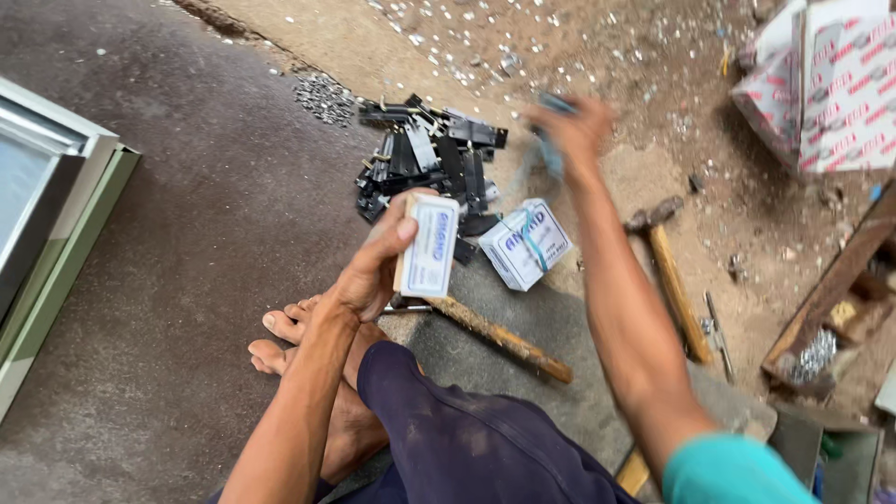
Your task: The person unpacks a box of metal hardware and attaches black metal brackets to the corners of rectangular metal frames using a hammer. They work on multiple frames, placing them on the floor and securing the brackets one by one.
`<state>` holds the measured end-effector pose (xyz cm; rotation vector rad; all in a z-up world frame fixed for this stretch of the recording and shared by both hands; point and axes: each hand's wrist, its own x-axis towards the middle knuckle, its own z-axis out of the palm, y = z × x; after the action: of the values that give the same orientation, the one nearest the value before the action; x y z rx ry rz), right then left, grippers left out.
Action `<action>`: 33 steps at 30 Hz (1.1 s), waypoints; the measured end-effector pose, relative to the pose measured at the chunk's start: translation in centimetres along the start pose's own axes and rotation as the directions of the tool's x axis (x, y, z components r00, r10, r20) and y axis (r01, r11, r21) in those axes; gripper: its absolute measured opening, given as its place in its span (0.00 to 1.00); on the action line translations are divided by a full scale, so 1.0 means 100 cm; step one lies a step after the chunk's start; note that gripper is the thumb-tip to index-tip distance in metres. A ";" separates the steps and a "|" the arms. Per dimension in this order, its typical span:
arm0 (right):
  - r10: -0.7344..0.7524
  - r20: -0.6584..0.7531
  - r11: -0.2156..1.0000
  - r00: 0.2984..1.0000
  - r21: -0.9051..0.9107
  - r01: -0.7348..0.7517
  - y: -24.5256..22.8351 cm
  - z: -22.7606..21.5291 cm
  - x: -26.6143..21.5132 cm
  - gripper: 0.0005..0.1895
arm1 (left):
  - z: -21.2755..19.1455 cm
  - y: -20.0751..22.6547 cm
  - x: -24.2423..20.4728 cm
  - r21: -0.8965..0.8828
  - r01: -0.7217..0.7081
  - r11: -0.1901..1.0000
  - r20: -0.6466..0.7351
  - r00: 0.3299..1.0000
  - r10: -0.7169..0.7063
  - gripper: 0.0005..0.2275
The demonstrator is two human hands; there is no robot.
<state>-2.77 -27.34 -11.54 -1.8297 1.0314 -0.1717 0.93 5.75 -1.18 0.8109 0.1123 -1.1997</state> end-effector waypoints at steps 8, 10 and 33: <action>0.054 0.121 0.799 0.991 -0.601 0.030 -0.006 -0.143 -0.125 0.31 | -0.005 -0.013 0.009 -0.146 0.039 0.989 0.013 0.999 -0.037 0.42; 0.086 0.381 0.732 0.920 -0.651 0.201 -0.051 -0.153 -0.137 0.36 | -0.004 -0.017 0.013 -0.152 0.028 0.988 0.024 0.999 -0.025 0.42; -0.746 0.145 0.597 0.650 0.579 0.556 -0.143 -0.031 -0.118 0.50 | 0.027 0.046 0.050 -0.368 0.002 0.930 0.153 0.987 0.058 0.38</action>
<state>-3.65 -18.92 5.27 -1.5910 -0.0480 -0.4703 5.93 0.75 0.58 0.3834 0.1856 -1.1668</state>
